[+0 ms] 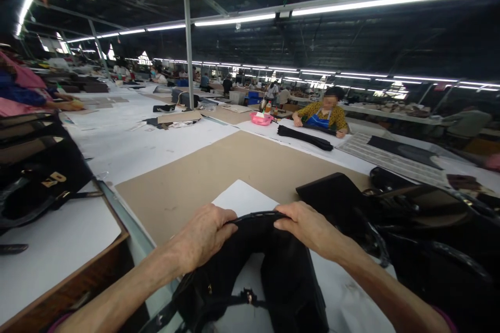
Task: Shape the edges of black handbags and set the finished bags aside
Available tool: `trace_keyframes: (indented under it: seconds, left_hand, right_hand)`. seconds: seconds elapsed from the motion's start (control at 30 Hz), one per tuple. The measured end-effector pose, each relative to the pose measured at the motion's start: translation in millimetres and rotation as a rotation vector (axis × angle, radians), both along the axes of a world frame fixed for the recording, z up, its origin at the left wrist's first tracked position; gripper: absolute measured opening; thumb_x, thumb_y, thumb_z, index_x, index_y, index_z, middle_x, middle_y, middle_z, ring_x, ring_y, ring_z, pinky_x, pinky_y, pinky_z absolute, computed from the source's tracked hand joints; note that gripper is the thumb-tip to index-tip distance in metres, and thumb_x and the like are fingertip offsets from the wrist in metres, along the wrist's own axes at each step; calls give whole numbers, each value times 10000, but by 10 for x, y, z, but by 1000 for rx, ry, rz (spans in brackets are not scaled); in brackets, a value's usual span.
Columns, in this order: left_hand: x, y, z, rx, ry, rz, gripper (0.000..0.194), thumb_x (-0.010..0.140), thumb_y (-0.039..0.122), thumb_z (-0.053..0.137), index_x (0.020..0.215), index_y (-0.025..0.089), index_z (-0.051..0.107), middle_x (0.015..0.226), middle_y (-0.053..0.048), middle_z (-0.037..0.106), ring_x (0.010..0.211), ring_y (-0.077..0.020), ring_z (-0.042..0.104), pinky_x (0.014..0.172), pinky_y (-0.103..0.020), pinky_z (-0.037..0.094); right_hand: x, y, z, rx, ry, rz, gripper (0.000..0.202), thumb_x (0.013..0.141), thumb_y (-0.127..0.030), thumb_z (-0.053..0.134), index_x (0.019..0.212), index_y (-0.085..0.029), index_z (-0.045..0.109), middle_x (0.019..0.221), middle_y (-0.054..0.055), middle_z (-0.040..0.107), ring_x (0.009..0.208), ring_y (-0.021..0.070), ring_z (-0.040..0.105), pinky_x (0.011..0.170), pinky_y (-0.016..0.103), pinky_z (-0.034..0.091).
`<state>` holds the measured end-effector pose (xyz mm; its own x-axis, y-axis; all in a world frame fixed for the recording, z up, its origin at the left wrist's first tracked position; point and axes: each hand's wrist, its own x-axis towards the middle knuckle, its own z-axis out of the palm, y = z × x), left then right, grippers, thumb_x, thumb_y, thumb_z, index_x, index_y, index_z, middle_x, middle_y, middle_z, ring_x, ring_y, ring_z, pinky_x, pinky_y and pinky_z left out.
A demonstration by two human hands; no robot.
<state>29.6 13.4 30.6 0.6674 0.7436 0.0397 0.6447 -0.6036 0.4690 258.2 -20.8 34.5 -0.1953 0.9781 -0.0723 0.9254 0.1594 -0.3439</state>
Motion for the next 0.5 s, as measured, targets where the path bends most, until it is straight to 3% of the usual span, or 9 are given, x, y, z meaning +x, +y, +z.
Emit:
trace_keyframes:
  seconds: [0.07, 0.17, 0.23, 0.33, 0.5]
  left_hand:
    - [6, -10, -15, 6, 16, 2, 235, 820, 229, 411, 632, 175, 540, 551, 25, 489, 513, -90, 414, 512, -187, 287]
    - [20, -20, -31, 35, 17, -12, 241, 825, 231, 406, 631, 176, 537, 544, 25, 491, 506, -88, 416, 511, -188, 283]
    - [25, -25, -43, 52, 11, -16, 246, 831, 238, 400, 637, 180, 540, 538, 27, 489, 502, -88, 420, 512, -189, 282]
    - [22, -29, -55, 54, 21, -6, 261, 838, 258, 395, 639, 183, 546, 524, 28, 478, 493, -89, 419, 507, -193, 279]
    - [23, -29, -28, 55, 47, 10, 274, 835, 262, 395, 620, 182, 544, 517, 22, 483, 491, -95, 432, 503, -198, 288]
  right_hand:
    - [-40, -13, 24, 64, -83, -5, 161, 789, -273, 490, 896, -222, 597, 724, 1, 608, 705, 155, 540, 624, 240, 350]
    - [-94, -23, 75, 142, -164, 42, 330, 777, -218, 527, 1104, -262, 537, 899, 21, 641, 835, 175, 565, 703, 251, 361]
    - [-111, -10, 93, 172, -167, 115, 270, 800, -215, 514, 1062, -265, 560, 907, 8, 641, 823, 156, 566, 705, 236, 354]
    - [-99, 34, 74, 207, -156, 170, 144, 843, -280, 468, 846, -234, 604, 741, -20, 620, 689, 123, 535, 646, 219, 331]
    - [-63, 94, 6, 225, -142, 174, 327, 885, -331, 378, 639, -196, 546, 523, -45, 454, 515, 92, 380, 553, 215, 275]
